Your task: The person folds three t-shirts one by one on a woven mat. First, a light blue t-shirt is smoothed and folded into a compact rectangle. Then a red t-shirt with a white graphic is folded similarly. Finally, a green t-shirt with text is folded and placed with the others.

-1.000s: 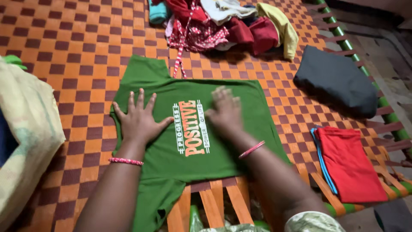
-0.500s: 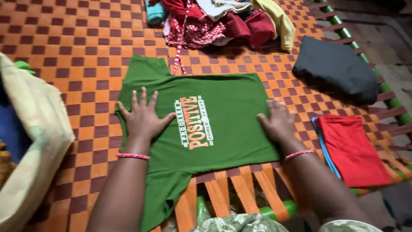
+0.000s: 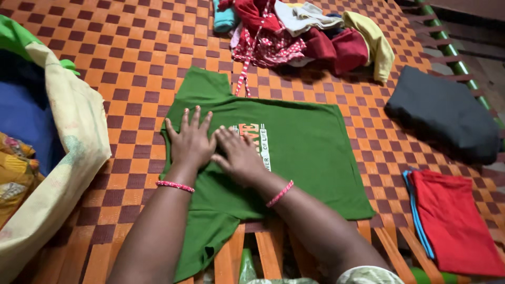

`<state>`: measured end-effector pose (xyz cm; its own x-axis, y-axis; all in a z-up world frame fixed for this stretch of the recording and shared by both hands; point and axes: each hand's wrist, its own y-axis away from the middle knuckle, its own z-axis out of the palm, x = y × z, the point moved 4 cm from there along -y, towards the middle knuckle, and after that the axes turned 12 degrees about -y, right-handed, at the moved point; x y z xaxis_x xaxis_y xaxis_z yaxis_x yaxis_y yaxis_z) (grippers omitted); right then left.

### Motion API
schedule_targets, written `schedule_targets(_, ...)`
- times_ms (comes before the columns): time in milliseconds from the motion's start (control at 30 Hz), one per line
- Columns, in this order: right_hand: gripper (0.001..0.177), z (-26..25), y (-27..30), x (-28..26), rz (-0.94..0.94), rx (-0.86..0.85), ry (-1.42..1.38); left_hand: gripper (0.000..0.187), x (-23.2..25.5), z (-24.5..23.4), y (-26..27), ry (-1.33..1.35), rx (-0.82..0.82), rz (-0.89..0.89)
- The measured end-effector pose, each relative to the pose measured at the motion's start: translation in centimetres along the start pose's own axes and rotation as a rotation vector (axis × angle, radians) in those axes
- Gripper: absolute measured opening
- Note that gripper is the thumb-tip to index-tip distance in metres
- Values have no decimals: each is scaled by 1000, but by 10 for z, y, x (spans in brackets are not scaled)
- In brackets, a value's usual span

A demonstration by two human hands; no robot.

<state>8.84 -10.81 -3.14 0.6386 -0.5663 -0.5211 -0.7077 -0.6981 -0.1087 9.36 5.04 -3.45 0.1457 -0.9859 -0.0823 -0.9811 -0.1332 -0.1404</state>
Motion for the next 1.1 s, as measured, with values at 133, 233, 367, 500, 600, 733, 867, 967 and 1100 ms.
schedule_targets(133,72,-40,-28,65,148,53,222,70,1,-5,0,-14,-88,-16)
schedule_targets(233,70,-90,0,134,350,132,223,72,2,-11,2,-10,-123,-20)
schedule_targets(367,71,-154,57,204,596,180,260,73,4,-20,5,-7,-129,-14)
schedule_targets(500,69,-181,95,229,825,278,277,74,2,-24,2,-9,-133,-16)
schedule_targets(600,70,-169,93,196,721,380,408,74,2,-24,4,-2,-113,-15)
schedule_targets(733,73,-66,41,91,352,78,371,74,2,-18,4,4,-93,-16)
schedule_targets(867,81,-7,45,1,33,-61,63,74,2,-15,2,-2,-49,-15)
schedule_targets(967,77,-22,59,3,68,-60,145,74,2,-9,5,15,-56,-19)
schedule_targets(1100,75,-91,114,65,392,70,188,73,3,-14,4,9,-79,-18)
